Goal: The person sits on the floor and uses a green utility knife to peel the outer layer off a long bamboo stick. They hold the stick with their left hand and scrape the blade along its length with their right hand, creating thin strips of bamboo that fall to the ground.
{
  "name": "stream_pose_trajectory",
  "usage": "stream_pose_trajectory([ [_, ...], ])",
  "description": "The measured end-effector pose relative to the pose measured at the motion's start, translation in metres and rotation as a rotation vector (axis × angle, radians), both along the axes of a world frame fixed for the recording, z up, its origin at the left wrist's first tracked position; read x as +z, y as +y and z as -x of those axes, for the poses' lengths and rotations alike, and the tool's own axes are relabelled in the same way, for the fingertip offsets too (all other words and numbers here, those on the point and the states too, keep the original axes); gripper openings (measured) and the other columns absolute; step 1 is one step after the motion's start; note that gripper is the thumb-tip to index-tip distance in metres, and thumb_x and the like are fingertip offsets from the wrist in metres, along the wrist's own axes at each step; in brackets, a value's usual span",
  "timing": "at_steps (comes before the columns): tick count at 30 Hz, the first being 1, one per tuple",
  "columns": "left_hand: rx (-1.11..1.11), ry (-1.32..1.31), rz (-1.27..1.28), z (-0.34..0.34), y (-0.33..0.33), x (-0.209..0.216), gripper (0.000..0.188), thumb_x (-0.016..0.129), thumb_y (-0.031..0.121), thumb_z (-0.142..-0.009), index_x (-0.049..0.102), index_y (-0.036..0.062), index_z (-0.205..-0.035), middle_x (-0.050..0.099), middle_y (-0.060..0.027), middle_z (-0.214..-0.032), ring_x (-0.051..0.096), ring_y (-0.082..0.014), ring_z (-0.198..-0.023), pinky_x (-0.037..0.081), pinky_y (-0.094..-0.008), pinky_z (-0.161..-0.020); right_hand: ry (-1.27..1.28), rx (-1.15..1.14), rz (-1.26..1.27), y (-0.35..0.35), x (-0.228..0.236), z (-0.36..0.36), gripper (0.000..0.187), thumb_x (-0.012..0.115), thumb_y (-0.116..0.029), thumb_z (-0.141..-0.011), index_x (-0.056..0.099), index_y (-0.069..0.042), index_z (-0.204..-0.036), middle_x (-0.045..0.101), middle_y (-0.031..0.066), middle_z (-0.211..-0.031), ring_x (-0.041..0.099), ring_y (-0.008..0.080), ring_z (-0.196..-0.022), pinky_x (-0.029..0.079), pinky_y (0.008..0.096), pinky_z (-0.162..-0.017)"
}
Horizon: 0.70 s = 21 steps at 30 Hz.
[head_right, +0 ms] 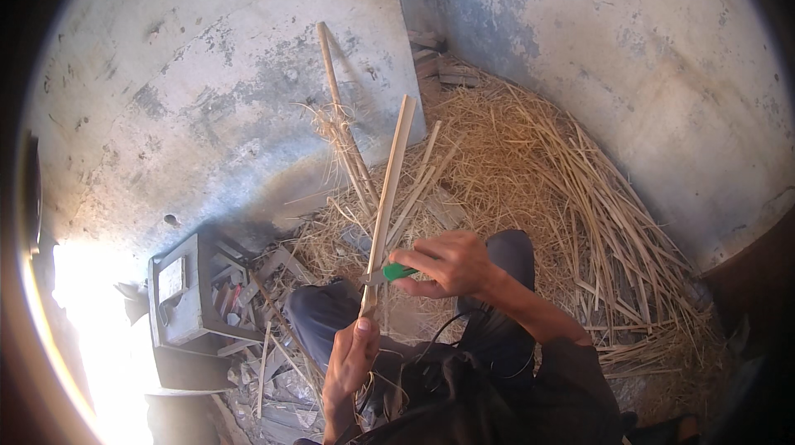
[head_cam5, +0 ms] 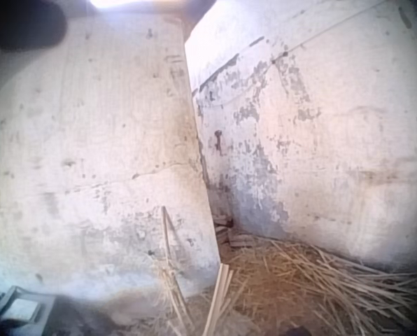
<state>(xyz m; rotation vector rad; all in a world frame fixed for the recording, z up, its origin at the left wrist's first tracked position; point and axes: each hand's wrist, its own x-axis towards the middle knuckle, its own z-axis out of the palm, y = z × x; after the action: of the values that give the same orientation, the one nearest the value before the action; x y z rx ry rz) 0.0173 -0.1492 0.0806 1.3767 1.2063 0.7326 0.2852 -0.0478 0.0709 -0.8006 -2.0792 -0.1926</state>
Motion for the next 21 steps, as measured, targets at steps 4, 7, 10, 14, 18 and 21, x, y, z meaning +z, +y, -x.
stream_pose_trajectory([
  [4,-0.008,0.003,-0.024,0.001,0.0,-0.002,0.052,0.039,0.035,-0.122,0.059,-0.0036,-0.095,0.047,-0.006,-0.069,0.041,-0.0199,-0.065,0.036,-0.0407,-0.063,-0.038,-0.021,0.009,0.0,0.005,-0.003,0.037,0.084,-0.05,-0.093,0.085,-0.018,-0.111,0.067,-0.005,-0.072,0.063,0.0124,-0.055,0.052,0.03,-0.052],
  [7,-0.021,0.023,-0.043,0.001,-0.001,-0.002,0.052,0.039,0.035,-0.122,0.057,-0.0027,-0.092,0.047,-0.0063,-0.069,0.042,-0.0206,-0.065,0.037,-0.0417,-0.064,0.027,-0.017,-0.004,0.005,0.003,-0.007,0.032,0.085,-0.045,-0.092,0.084,-0.018,-0.11,0.066,-0.0041,-0.072,0.064,0.0139,-0.054,0.051,0.0316,-0.051],
  [10,-0.013,0.062,-0.038,0.0,-0.006,0.004,0.056,0.038,0.041,-0.122,0.054,0.0001,-0.088,0.046,-0.0037,-0.069,0.041,-0.018,-0.066,0.036,-0.0394,-0.064,0.046,-0.043,-0.012,0.014,0.006,-0.016,0.029,0.085,-0.041,-0.093,0.083,-0.017,-0.11,0.069,-0.0032,-0.075,0.066,0.0155,-0.055,0.052,0.0326,-0.051],
  [14,-0.011,0.07,-0.025,0.0,-0.008,0.005,0.058,0.037,0.042,-0.122,0.054,0.0005,-0.085,0.047,-0.0045,-0.069,0.042,-0.0187,-0.066,0.037,-0.0393,-0.064,0.074,-0.076,0.024,0.021,0.011,-0.027,0.026,0.083,-0.039,-0.094,0.082,-0.017,-0.108,0.076,-0.0021,-0.082,0.067,0.0167,-0.056,0.053,0.0322,-0.052],
  [18,-0.041,0.094,-0.017,0.007,-0.015,-0.01,0.057,0.038,0.04,-0.122,0.056,-0.001,-0.086,0.049,-0.0081,-0.068,0.044,-0.0229,-0.066,0.04,-0.0429,-0.065,0.135,-0.108,0.055,0.037,0.013,-0.035,0.031,0.078,-0.04,-0.098,0.084,-0.011,-0.106,0.078,0.0024,-0.08,0.072,0.0165,-0.06,0.056,0.0328,-0.052],
  [21,-0.012,0.112,0.026,0.008,-0.017,-0.019,0.059,0.037,0.043,-0.122,0.055,-0.0004,-0.087,0.049,-0.0083,-0.069,0.044,-0.0234,-0.066,0.04,-0.0431,-0.066,0.107,-0.123,0.059,0.047,0.005,-0.039,0.04,0.071,-0.047,-0.105,0.084,-0.009,-0.109,0.078,0.0028,-0.08,0.071,0.0148,-0.058,0.053,0.0327,-0.048],
])
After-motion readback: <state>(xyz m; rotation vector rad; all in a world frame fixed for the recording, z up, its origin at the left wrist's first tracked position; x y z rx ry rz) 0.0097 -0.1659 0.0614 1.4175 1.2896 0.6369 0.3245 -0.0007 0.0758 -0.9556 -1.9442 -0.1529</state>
